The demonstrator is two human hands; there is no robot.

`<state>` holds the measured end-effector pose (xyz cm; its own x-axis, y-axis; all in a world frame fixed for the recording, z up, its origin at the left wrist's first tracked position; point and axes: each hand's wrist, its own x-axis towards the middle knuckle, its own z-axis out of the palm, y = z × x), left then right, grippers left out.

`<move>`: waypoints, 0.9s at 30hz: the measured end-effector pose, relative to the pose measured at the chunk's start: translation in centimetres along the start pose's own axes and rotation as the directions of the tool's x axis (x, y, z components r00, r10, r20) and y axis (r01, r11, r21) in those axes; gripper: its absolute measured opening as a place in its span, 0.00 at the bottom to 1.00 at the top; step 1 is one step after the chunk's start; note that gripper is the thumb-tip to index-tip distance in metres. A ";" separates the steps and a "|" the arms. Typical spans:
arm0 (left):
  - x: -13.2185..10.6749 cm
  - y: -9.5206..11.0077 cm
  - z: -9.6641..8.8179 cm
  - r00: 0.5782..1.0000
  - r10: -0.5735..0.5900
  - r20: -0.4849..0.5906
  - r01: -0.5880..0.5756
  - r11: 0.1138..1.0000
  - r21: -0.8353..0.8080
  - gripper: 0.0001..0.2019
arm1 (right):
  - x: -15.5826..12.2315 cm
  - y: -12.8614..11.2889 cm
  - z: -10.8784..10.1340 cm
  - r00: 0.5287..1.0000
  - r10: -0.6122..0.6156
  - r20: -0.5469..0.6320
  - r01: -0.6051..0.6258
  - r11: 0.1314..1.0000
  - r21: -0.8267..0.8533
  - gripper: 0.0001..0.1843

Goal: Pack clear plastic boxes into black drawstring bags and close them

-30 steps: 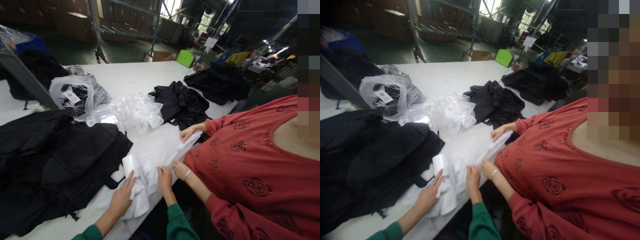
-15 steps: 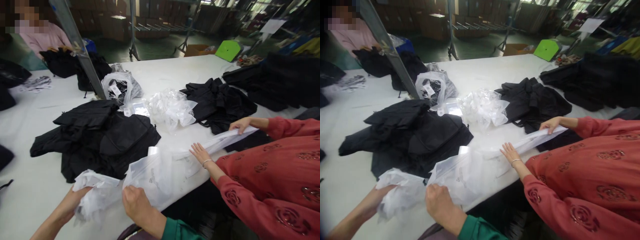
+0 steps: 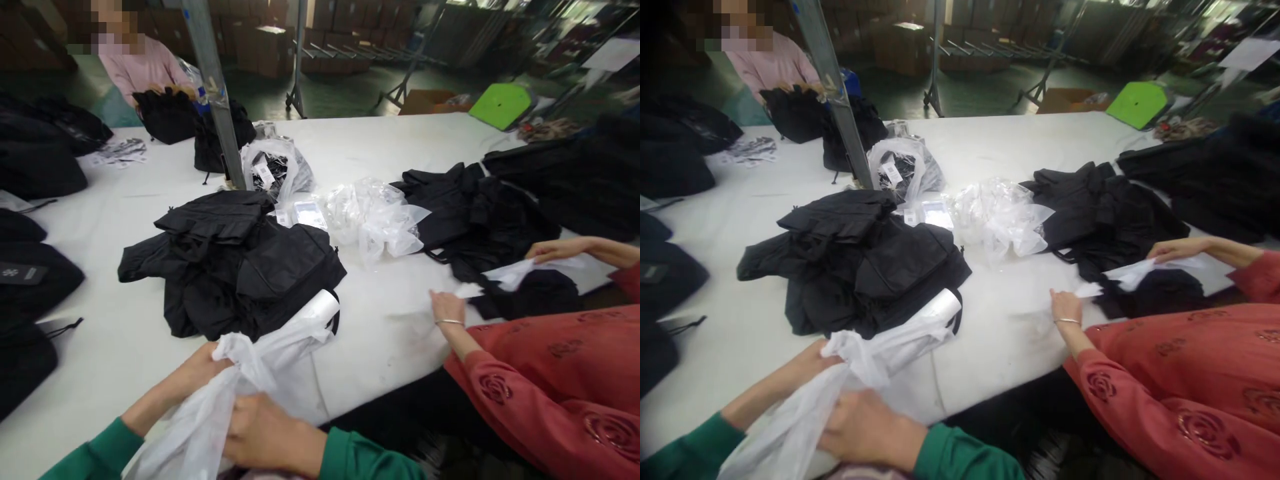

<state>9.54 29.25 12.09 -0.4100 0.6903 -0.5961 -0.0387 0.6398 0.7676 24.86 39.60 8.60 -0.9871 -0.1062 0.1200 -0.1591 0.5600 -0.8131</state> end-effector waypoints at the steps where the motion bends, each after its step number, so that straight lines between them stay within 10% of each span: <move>1: -0.5 -0.7 -0.7 1.000 -0.001 0.008 0.001 1.000 0.001 0.20 | -0.7 1.2 -1.7 0.998 0.015 -0.062 -0.014 1.000 0.007 0.14; 4: -2.0 -1.3 -2.3 0.998 0.050 -0.027 -0.047 0.996 0.079 0.16 | -2.4 6.2 -6.3 0.929 0.191 -0.316 -0.229 0.970 -0.087 0.20; 6: -2.5 -0.5 -2.8 0.993 0.115 -0.011 -0.112 0.983 0.142 0.14 | -2.8 9.4 -7.7 0.927 0.206 -0.314 -0.279 0.938 -0.208 0.30; 9: -3.2 1.4 -3.3 0.979 0.201 0.036 -0.204 0.955 0.214 0.13 | -2.9 11.7 -7.6 0.962 0.173 -0.211 -0.212 0.961 -0.180 0.13; 18: -7.6 2.5 -10.2 0.982 0.125 -0.145 -0.042 0.881 0.472 0.14 | -1.4 2.9 -11.5 0.956 0.254 -0.146 -0.207 0.939 0.276 0.17; 27: -5.9 3.3 -13.9 0.933 0.173 -0.316 0.063 0.784 0.618 0.14 | 1.0 4.4 -13.3 0.917 0.394 0.060 -0.396 0.886 0.240 0.19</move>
<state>-0.83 22.58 21.46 -0.6769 0.6482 -0.3488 0.5065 0.7539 0.4184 22.92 52.90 12.69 -0.9669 0.0741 -0.2441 0.2546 0.3414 -0.9048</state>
